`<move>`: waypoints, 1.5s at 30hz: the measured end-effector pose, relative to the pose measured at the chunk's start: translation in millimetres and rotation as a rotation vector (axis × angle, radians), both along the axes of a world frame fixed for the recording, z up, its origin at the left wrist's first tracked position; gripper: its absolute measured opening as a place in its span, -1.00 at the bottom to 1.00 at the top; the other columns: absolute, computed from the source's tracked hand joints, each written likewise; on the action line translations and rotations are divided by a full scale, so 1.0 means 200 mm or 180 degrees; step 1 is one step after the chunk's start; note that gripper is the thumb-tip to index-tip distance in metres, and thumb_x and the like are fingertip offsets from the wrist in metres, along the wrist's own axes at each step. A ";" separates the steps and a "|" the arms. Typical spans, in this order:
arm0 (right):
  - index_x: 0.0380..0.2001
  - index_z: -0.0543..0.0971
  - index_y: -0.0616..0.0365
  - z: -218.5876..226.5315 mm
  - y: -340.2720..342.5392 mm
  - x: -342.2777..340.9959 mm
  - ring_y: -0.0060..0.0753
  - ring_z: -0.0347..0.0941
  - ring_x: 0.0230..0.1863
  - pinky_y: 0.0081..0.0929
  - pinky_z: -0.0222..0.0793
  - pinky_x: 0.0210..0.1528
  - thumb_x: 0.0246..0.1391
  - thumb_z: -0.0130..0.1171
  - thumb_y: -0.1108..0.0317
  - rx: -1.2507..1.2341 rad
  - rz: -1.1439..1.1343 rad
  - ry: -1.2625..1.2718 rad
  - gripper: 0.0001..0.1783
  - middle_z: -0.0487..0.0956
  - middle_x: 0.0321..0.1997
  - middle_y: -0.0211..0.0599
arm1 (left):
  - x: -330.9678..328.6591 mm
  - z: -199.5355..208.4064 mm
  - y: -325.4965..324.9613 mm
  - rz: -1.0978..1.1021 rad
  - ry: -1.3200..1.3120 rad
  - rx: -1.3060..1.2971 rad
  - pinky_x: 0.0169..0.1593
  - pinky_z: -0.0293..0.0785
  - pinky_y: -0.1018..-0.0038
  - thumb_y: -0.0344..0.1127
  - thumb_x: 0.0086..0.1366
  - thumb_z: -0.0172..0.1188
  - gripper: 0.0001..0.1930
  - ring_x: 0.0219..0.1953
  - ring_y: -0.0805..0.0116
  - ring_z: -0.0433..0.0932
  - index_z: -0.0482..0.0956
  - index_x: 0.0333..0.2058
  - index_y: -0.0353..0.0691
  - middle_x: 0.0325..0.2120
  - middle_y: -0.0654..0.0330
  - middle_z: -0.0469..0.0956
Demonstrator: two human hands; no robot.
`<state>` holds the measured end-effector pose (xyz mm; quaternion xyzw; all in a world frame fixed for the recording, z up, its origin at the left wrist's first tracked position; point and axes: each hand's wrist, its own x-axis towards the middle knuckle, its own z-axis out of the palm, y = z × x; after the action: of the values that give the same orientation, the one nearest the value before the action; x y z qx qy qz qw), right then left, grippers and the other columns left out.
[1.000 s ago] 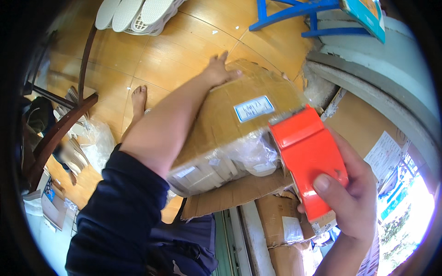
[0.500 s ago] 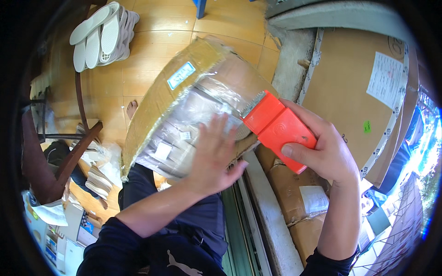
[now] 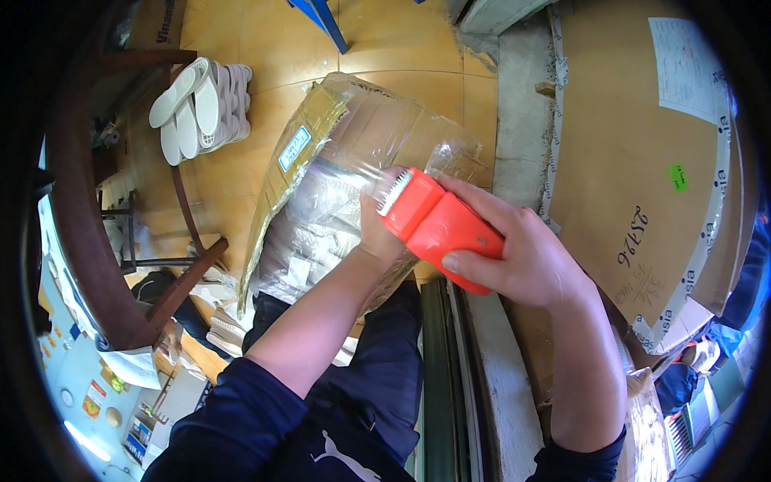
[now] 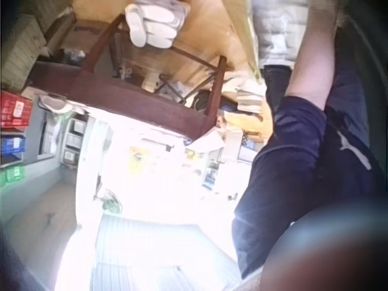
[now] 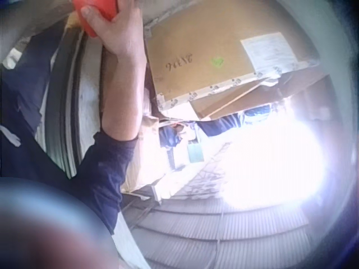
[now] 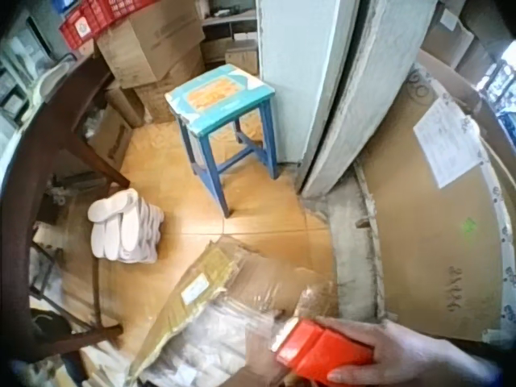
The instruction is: The person tapes a plastic-wrapped bundle of slippers with a handheld tape dispenser, then writes labels on the package with a blue marker. The person moves the bundle and continues labeling while another person sits nearby.
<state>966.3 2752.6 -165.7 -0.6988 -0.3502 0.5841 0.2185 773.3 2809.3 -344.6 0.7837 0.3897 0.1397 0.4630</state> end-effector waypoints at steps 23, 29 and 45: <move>0.38 0.39 -0.23 -0.83 -0.58 0.11 -0.49 0.56 -0.06 -0.43 0.41 0.16 -0.09 0.48 0.37 -0.0357 -0.0760 0.0953 -0.10 0.69 -0.03 -0.30 | 0.03 0.24 0.10 -0.2594 0.0714 0.1239 0.44 -0.04 -0.14 -0.15 0.08 0.46 -0.41 0.40 -0.10 0.19 0.54 0.06 -0.26 0.25 -0.02 0.35; 0.35 0.43 -0.21 -1.00 -0.88 0.25 -0.48 0.56 -0.03 -0.44 0.40 0.17 -0.06 0.44 0.44 -0.0707 -0.0640 0.0526 -0.15 0.70 -0.03 -0.30 | 0.14 0.15 0.06 -0.4139 0.2140 0.2037 0.48 -0.23 -0.14 0.24 0.22 0.21 -0.03 0.53 -0.12 -0.15 0.21 0.37 -0.43 0.46 -0.19 -0.04; -0.20 0.70 0.13 -1.43 -0.92 -0.11 0.03 0.62 -0.02 -0.11 0.55 -0.03 0.07 0.25 -0.13 -0.2378 -0.0765 -0.1627 -0.48 0.68 -0.08 0.00 | 0.49 -0.26 -0.39 -0.6129 0.3367 0.2390 0.44 -0.17 -0.10 0.11 0.42 0.01 -0.38 0.42 0.08 0.19 0.39 0.31 -0.13 0.33 0.11 0.35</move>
<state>944.1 2568.0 -451.5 -0.8868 -0.0752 0.4498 -0.0752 872.0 2730.7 -395.8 0.8045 -0.2887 -0.5084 -0.1046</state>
